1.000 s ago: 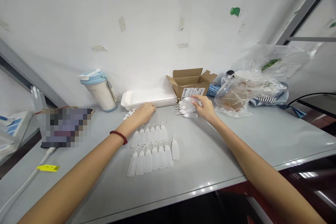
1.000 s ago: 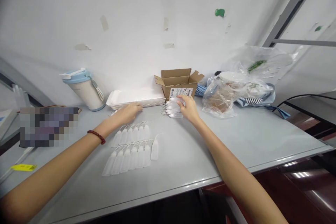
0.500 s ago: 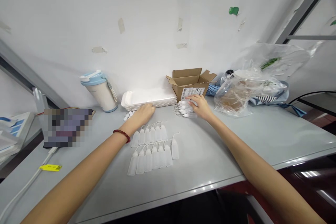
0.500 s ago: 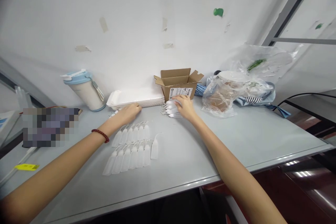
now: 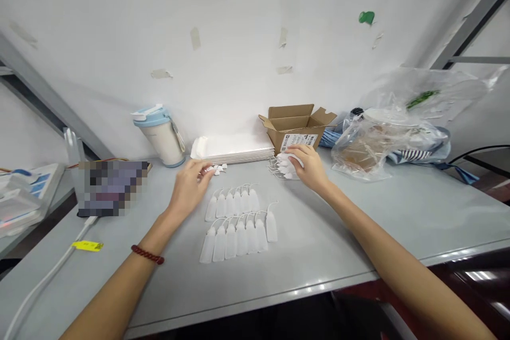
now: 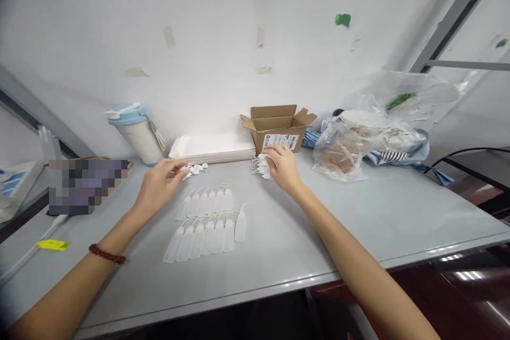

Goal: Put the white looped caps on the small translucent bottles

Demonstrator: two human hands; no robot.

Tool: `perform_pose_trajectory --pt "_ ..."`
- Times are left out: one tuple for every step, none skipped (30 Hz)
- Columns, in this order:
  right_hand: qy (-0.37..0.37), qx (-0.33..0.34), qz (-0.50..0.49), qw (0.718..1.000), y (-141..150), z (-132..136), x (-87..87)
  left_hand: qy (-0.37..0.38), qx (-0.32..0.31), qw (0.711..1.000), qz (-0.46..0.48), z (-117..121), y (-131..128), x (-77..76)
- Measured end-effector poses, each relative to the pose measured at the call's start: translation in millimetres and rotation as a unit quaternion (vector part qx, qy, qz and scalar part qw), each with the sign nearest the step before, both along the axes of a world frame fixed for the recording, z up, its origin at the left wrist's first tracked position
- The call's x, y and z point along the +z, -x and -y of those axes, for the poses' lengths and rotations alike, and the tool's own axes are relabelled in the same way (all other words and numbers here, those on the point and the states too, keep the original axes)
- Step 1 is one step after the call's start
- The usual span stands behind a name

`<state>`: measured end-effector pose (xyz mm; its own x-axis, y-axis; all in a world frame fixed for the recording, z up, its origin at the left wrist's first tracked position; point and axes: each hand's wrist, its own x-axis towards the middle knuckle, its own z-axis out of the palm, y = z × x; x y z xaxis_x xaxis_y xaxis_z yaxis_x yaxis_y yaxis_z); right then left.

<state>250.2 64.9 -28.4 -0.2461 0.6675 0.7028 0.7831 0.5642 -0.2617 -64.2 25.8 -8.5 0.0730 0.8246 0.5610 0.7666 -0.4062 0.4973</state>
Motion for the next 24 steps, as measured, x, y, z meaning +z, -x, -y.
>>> perform_pose_trajectory --pt "-0.01 0.012 -0.001 1.0 5 4 1.3 0.01 0.008 0.999 0.037 0 5 0.0" --pt "-0.011 0.026 -0.002 1.0 10 9 3.4 0.026 0.009 0.997 0.072 0 9 0.3" --pt "0.0 0.041 -0.003 0.999 16 16 6.4 0.045 0.004 0.993 0.105 -1 11 0.8" --pt "0.023 0.059 -0.005 0.998 21 23 10.2 0.065 -0.004 0.989 0.134 -1 11 1.5" --pt "0.066 0.08 -0.006 0.995 26 32 14.6 0.084 -0.012 0.984 0.157 -1 10 2.1" --pt "0.126 0.106 -0.006 0.986 30 40 19.2 0.098 -0.021 0.98 0.172 0 7 2.6" --pt "0.199 0.141 0.004 0.97 34 50 23.7 0.109 -0.029 0.977 0.18 1 3 3.0" --pt "0.261 0.179 0.021 0.948 37 58 27.8 0.114 -0.036 0.975 0.185 4 -2 3.2" --pt "0.308 0.21 0.043 0.927 39 67 31.1 0.118 -0.043 0.975 0.186 7 -8 3.3" --pt "0.343 0.23 0.065 0.908 41 74 33.4 0.122 -0.052 0.973 0.187 10 -13 3.3" --pt "0.368 0.248 0.089 0.892 43 79 34.6 0.125 -0.059 0.973 0.186 14 -18 3.2" --pt "0.384 0.261 0.112 0.879 45 83 34.9 0.126 -0.067 0.973 0.18 17 -22 3.1" --pt "0.394 0.265 0.131 0.87 46 86 34.5 0.125 -0.072 0.974 0.173 20 -26 3.1" --pt "0.401 0.263 0.148 0.865 47 87 33.4 0.125 -0.077 0.975 0.165 22 -29 3.0" --pt "0.41 0.253 0.162 0.861 48 88 32.2 0.124 -0.082 0.976 0.158 24 -32 2.9" --pt "0.425 0.237 0.173 0.856 48 88 30.9 0.126 -0.086 0.976 0.153 25 -33 2.8" --pt "0.449 0.218 0.181 0.848 48 87 29.8 0.13 -0.09 0.976 0.15 27 -35 2.5" --pt "0.475 0.197 0.186 0.837 48 86 29.1 0.134 -0.095 0.975 0.148 27 -36 2.2" --pt "0.5 0.177 0.187 0.827 47 85 28.8 0.138 -0.1 0.975 0.146 28 -37 1.7" --pt "0.52 0.16 0.185 0.818 46 84 28.8 0.141 -0.105 0.974 0.144 29 -38 1.2" --pt "0.533 0.146 0.183 0.813 45 83 29.2 0.144 -0.11 0.973 0.143 30 -39 0.6" --pt "0.539 0.135 0.181 0.811 44 82 29.8 0.146 -0.115 0.972 0.144 30 -40 0.0" --pt "0.54 0.129 0.177 0.813 43 82 30.6 0.147 -0.119 0.971 0.146 31 -42 -0.5" --pt "0.537 0.125 0.171 0.816 43 81 31.5 0.15 -0.123 0.97 0.149 32 -43 -0.7"
